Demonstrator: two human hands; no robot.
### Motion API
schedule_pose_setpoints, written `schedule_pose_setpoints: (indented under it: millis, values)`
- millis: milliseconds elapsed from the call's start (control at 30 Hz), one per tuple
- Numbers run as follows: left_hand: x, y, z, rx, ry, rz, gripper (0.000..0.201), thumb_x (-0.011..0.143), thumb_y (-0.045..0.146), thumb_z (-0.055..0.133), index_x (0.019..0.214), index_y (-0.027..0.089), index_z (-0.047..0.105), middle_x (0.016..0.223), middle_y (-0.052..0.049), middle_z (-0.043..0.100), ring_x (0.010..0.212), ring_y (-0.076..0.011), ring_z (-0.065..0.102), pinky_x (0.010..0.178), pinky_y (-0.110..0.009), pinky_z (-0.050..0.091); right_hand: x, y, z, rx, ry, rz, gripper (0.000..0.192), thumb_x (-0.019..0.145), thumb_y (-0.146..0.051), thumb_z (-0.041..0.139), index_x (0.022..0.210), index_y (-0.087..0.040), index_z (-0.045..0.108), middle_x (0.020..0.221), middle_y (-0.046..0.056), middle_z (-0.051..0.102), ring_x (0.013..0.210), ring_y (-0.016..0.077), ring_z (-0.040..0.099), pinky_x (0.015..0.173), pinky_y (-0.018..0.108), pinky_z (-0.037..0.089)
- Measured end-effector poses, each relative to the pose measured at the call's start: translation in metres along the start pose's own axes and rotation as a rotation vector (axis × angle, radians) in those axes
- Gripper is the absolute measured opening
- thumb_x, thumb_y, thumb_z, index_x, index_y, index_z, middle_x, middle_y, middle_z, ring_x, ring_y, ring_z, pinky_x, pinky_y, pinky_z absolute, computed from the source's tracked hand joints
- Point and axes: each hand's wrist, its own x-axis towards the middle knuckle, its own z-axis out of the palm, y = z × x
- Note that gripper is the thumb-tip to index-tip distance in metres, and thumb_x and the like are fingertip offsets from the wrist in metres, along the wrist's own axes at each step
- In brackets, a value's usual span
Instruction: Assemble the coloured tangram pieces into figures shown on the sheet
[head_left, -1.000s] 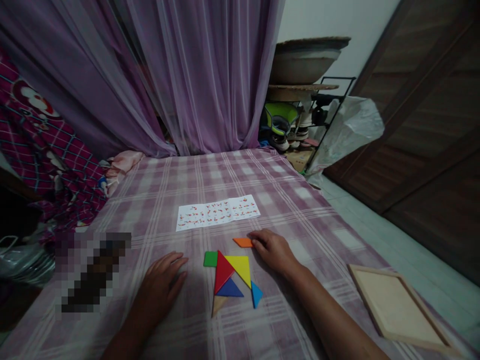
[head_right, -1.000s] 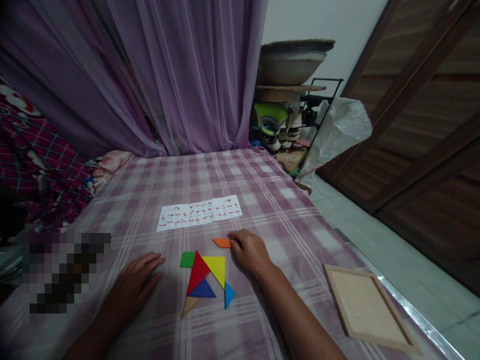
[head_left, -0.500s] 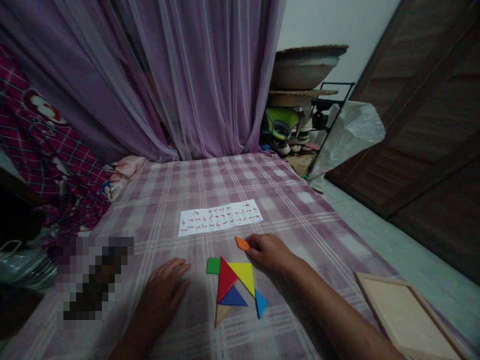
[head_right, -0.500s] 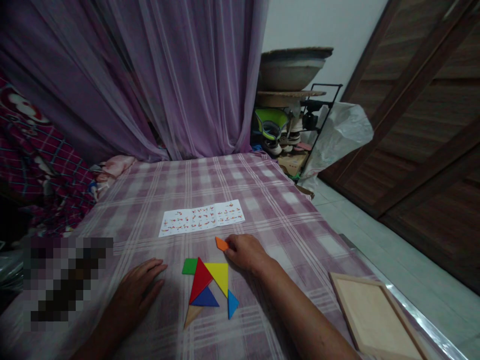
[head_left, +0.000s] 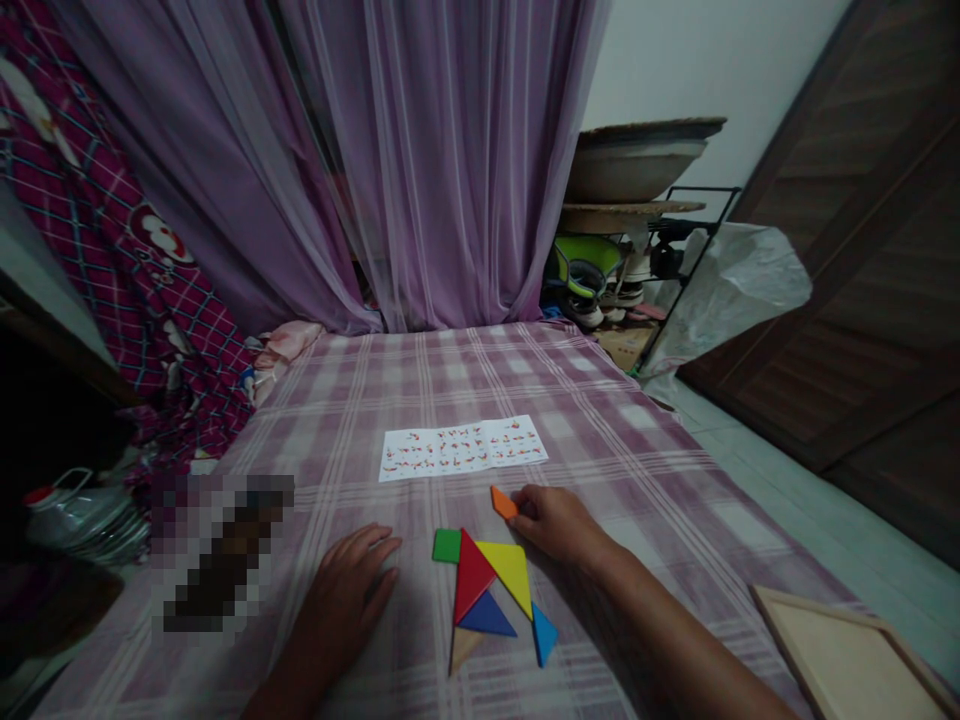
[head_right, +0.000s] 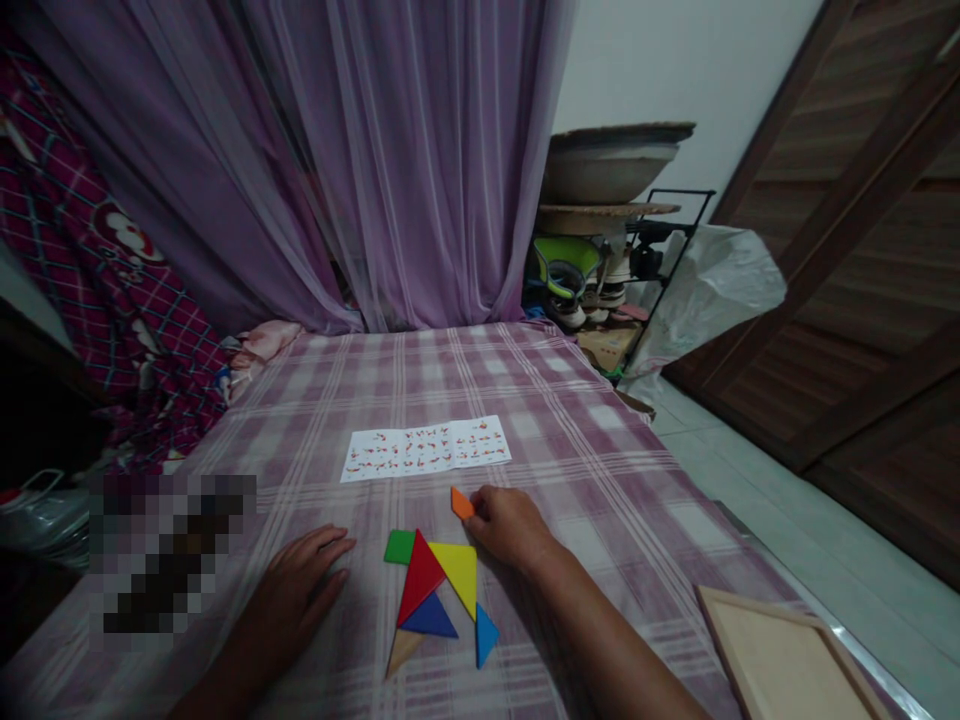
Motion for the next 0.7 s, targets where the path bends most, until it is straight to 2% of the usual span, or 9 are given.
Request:
schedule_pose_setpoints:
  millis: [267,467,700]
  values:
    - [0.0021,0.0013,-0.0025,-0.018,-0.027,-0.01,0.029,0.095,0.037,0.049,0.12,0.027,0.062,0.12,-0.007,0.068,0.113,-0.0252,0.063,0.094,-0.043,0.052,0.0022,-0.0006,-0.0002,0.027,-0.001,0.043,0.015,0.08,-0.026,0.065,0.089,-0.02,0.075,0.087,0.006,0.075,0.079,0.0211,0.066,0.062,0.027,0.038]
    - [0.0032,0.0001,-0.0019,-0.019,-0.027,0.006,0.03,0.096,0.037,0.047,0.12,0.025,0.061,0.119,-0.007,0.068,0.112,-0.0251,0.063,0.094,-0.043,0.052,0.0047,0.0019,0.0021,0.069,-0.007,0.056,0.024,0.081,-0.026,0.066,0.103,-0.021,0.073,0.085,0.005,0.074,0.075,0.0186,0.065,0.063,0.026,0.039]
    - [0.0044,-0.0031,-0.0005,-0.025,-0.054,-0.001,0.031,0.096,0.04,0.047,0.118,0.026,0.062,0.119,-0.006,0.068,0.109,-0.0249,0.064,0.092,-0.043,0.052,0.0052,0.0038,0.0037,0.113,-0.025,0.042,0.022,0.081,-0.027,0.065,0.101,-0.022,0.073,0.082,0.001,0.074,0.073,0.0155,0.065,0.063,0.024,0.039]
